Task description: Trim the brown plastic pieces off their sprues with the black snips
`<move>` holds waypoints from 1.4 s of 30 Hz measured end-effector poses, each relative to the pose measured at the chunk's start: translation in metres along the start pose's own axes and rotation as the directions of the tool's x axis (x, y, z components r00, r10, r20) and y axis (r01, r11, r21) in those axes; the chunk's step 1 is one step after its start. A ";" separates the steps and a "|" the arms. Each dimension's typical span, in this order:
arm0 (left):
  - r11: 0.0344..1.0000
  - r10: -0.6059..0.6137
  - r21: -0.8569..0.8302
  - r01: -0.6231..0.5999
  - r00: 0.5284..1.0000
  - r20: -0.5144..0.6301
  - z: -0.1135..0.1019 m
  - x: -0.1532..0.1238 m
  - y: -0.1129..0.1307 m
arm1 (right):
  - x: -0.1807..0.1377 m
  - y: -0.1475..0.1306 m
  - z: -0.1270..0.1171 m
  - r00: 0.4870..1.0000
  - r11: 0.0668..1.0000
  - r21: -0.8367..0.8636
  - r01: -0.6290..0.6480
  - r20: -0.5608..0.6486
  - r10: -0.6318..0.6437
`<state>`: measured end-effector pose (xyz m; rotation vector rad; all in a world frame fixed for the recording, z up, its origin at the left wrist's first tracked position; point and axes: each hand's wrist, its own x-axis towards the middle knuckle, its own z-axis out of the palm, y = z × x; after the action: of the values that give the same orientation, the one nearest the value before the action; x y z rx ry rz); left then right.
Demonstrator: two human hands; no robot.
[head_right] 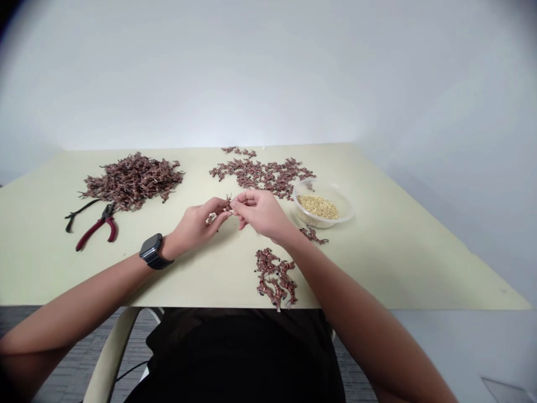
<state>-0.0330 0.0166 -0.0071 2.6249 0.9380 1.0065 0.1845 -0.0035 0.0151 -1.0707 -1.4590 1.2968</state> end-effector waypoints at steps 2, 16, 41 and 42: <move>0.987 0.113 0.118 -0.112 0.994 -0.006 0.000 0.000 -0.004 | 0.001 -0.001 -0.002 0.995 0.991 0.100 -0.088 0.051 0.083; 0.811 -0.166 -0.537 0.234 0.971 0.173 -0.006 0.006 0.014 | -0.008 -0.008 0.001 0.925 0.794 -0.502 0.344 0.034 -0.379; 0.901 -0.150 -0.396 0.180 0.983 0.106 -0.006 0.005 0.011 | -0.008 -0.005 0.006 0.929 0.765 -0.558 0.320 0.029 -0.368; 0.922 -0.146 -0.350 0.168 0.985 0.087 -0.006 0.004 0.011 | -0.008 -0.004 0.006 0.936 0.788 -0.536 0.301 0.010 -0.351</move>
<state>-0.0287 0.0102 0.0039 2.2300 0.8450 0.9505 0.1799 -0.0129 0.0182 -1.1340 -1.8939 0.5922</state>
